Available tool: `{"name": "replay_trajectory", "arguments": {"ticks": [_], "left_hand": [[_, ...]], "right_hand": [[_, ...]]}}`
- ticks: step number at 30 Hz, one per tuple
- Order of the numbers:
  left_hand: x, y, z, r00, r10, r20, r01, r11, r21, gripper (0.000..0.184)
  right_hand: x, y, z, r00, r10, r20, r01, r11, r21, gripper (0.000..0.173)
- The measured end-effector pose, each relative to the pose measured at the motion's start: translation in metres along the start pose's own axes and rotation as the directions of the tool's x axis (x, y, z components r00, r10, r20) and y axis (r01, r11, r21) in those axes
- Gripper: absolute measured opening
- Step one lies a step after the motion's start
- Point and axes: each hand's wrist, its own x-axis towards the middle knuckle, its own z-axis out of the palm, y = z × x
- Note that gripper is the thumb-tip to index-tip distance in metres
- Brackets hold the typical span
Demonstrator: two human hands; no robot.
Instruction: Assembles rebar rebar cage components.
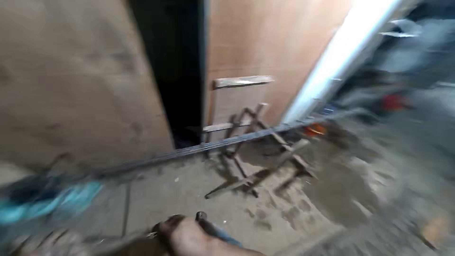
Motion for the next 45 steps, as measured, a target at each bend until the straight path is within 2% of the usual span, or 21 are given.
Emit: {"name": "replay_trajectory", "arguments": {"ticks": [1, 2, 4, 8, 10, 12, 15, 17, 19, 21, 23, 25, 27, 29, 31, 34, 36, 38, 41, 43, 45], "left_hand": [[0.002, 0.011, -0.002, 0.997, 0.071, -0.001, -0.071, 0.997, -0.001, 0.039], [0.007, 0.019, -0.002, 0.992, 0.126, -0.006, -0.126, 0.992, -0.003, 0.042], [0.021, 0.034, -0.007, 0.977, 0.212, -0.030, -0.214, 0.976, -0.036, 0.038], [0.060, 0.070, -0.028, 0.922, 0.372, -0.108, -0.378, 0.925, -0.042, 0.040], [0.085, 0.084, -0.035, 0.894, 0.408, -0.183, -0.419, 0.908, -0.025, 0.040], [0.111, 0.095, -0.040, 0.859, 0.448, -0.248, -0.456, 0.890, 0.029, 0.038], [0.148, 0.124, -0.048, 0.776, 0.572, -0.264, -0.516, 0.818, 0.255, 0.032], [0.174, 0.133, -0.045, 0.767, 0.577, -0.282, -0.483, 0.807, 0.340, 0.033], [0.205, 0.136, -0.042, 0.798, 0.530, -0.287, -0.446, 0.840, 0.310, 0.038], [0.234, 0.134, -0.043, 0.828, 0.484, -0.284, -0.423, 0.871, 0.251, 0.042], [0.257, 0.120, -0.043, 0.811, 0.479, -0.336, -0.410, 0.875, 0.257, 0.037], [0.275, 0.107, -0.054, 0.804, 0.470, -0.364, -0.390, 0.879, 0.274, 0.037], [0.291, 0.100, -0.072, 0.831, 0.450, -0.327, -0.403, 0.892, 0.202, 0.041], [0.303, 0.093, -0.089, 0.859, 0.422, -0.290, -0.385, 0.906, 0.178, 0.044], [0.313, 0.078, -0.100, 0.844, 0.401, -0.356, -0.334, 0.913, 0.235, 0.043], [0.331, 0.055, -0.111, 0.785, 0.422, -0.454, -0.220, 0.874, 0.433, 0.035], [0.342, 0.032, -0.121, 0.781, 0.396, -0.483, -0.099, 0.842, 0.530, 0.030], [0.344, 0.005, -0.129, 0.788, 0.282, -0.547, 0.109, 0.811, 0.575, 0.022], [0.349, -0.027, -0.143, 0.756, 0.095, -0.647, 0.403, 0.711, 0.576, 0.028], [0.359, -0.028, -0.165, 0.753, 0.007, -0.658, 0.519, 0.608, 0.601, 0.032], [0.382, -0.019, -0.188, 0.732, -0.008, -0.682, 0.575, 0.545, 0.611, 0.025]], "right_hand": [[0.011, 0.006, -0.003, 0.996, -0.032, 0.082, 0.014, 0.975, 0.220, 0.018], [0.023, 0.011, -0.004, 0.982, -0.074, 0.176, -0.012, 0.897, 0.442, 0.018], [0.042, 0.016, -0.004, 0.903, -0.155, 0.400, -0.182, 0.707, 0.684, 0.023], [0.076, 0.021, 0.012, 0.705, -0.289, 0.648, -0.495, 0.454, 0.741, 0.020], [0.093, 0.020, 0.023, 0.667, -0.303, 0.681, -0.606, 0.312, 0.732, 0.020], [0.117, 0.019, 0.027, 0.624, -0.362, 0.693, -0.650, 0.252, 0.717, 0.025], [0.162, 0.034, 0.028, 0.618, -0.393, 0.681, -0.613, 0.300, 0.730, 0.028], [0.193, 0.046, 0.031, 0.661, -0.370, 0.653, -0.524, 0.395, 0.754, 0.025], [0.223, 0.061, 0.032, 0.665, -0.411, 0.623, -0.433, 0.467, 0.771, 0.029], [0.247, 0.071, 0.034, 0.674, -0.421, 0.607, -0.422, 0.455, 0.784, 0.029], [0.263, 0.082, 0.033, 0.723, -0.337, 0.603, -0.386, 0.526, 0.758, 0.029], [0.273, 0.096, 0.030, 0.780, -0.269, 0.565, -0.258, 0.684, 0.682, 0.030], [0.282, 0.111, 0.028, 0.799, -0.263, 0.541, -0.114, 0.817, 0.565, 0.030], [0.289, 0.124, 0.026, 0.784, -0.236, 0.575, -0.092, 0.871, 0.483, 0.030], [0.297, 0.126, 0.019, 0.752, -0.093, 0.653, -0.137, 0.947, 0.292, 0.030], [0.307, 0.131, 0.023, 0.674, 0.049, 0.737, -0.155, 0.985, 0.076, 0.031], [0.312, 0.150, 0.042, 0.661, 0.077, 0.747, -0.176, 0.983, 0.055, 0.035], [0.322, 0.160, 0.066, 0.661, 0.136, 0.738, -0.297, 0.951, 0.090, 0.040], [0.362, 0.143, 0.107, 0.729, 0.254, 0.636, -0.465, 0.865, 0.188, 0.046], [0.391, 0.126, 0.140, 0.806, 0.271, 0.526, -0.439, 0.869, 0.226, 0.047], [0.413, 0.112, 0.172, 0.867, 0.289, 0.407, -0.393, 0.898, 0.200, 0.039]]}}
